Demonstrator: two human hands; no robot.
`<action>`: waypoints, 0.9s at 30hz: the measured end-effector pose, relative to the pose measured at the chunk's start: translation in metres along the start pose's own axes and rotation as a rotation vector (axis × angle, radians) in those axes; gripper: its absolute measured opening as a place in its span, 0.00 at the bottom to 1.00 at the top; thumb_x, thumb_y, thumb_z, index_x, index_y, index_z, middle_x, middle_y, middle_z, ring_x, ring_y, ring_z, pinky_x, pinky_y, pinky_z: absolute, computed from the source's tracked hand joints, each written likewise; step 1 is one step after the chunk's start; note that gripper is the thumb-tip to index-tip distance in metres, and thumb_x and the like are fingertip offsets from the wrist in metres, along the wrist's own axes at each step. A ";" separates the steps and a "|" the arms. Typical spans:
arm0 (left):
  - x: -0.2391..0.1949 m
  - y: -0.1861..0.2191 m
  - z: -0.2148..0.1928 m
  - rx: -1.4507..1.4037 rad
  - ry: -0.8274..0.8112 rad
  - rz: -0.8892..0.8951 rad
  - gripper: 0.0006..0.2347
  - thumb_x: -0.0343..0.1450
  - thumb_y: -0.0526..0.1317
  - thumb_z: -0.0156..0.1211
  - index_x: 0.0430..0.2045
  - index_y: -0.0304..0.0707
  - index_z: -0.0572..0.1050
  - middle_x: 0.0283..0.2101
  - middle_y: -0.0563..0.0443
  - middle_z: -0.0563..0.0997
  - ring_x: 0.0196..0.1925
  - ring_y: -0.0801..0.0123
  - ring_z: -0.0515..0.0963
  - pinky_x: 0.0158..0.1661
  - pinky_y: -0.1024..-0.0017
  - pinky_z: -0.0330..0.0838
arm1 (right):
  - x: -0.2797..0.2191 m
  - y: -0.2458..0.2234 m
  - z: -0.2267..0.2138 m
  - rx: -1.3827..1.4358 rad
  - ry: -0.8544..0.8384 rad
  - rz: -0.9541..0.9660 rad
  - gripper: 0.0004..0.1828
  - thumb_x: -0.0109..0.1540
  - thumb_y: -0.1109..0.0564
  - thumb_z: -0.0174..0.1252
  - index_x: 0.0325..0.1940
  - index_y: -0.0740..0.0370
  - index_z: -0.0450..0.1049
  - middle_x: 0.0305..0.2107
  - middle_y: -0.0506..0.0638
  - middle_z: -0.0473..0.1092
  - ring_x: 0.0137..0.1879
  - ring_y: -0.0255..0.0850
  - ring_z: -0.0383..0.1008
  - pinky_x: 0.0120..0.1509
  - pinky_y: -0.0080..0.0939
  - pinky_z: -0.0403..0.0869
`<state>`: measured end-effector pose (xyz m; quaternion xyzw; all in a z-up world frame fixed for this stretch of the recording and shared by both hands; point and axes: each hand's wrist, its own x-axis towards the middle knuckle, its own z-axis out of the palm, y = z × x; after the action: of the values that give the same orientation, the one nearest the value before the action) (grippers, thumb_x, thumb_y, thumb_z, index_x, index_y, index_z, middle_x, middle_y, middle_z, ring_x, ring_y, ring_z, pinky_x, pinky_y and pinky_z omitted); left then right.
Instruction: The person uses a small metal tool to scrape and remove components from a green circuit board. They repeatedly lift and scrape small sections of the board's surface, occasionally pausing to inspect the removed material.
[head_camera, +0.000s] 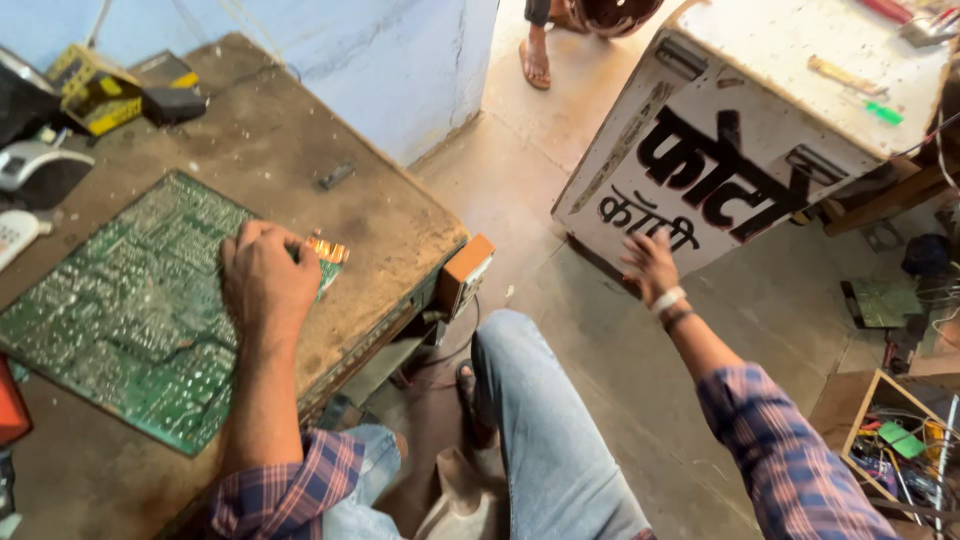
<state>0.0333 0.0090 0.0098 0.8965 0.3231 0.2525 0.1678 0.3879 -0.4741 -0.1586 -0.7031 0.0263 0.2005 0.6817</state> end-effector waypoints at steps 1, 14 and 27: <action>-0.001 0.000 0.000 0.004 0.007 0.006 0.05 0.69 0.40 0.64 0.29 0.41 0.83 0.48 0.46 0.80 0.51 0.46 0.74 0.52 0.55 0.70 | 0.005 -0.005 0.028 -0.009 -0.063 -0.029 0.45 0.66 0.23 0.34 0.72 0.58 0.66 0.59 0.46 0.73 0.51 0.38 0.70 0.49 0.38 0.67; -0.003 -0.009 -0.003 -0.093 0.009 0.070 0.05 0.68 0.39 0.64 0.29 0.38 0.82 0.47 0.47 0.80 0.51 0.49 0.74 0.52 0.57 0.69 | -0.137 -0.167 0.305 -0.801 -0.400 -0.869 0.12 0.68 0.51 0.59 0.42 0.62 0.80 0.30 0.53 0.79 0.34 0.42 0.81 0.40 0.42 0.78; -0.001 -0.008 -0.014 -0.140 0.002 0.087 0.05 0.64 0.36 0.66 0.30 0.37 0.81 0.45 0.47 0.79 0.50 0.48 0.74 0.51 0.57 0.69 | -0.194 -0.166 0.412 -0.412 -0.843 -1.511 0.06 0.65 0.57 0.65 0.42 0.62 0.79 0.25 0.51 0.73 0.32 0.47 0.75 0.38 0.47 0.72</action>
<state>0.0208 0.0161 0.0167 0.8955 0.2654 0.2825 0.2185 0.1595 -0.1091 0.0649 -0.5090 -0.7346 -0.0600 0.4447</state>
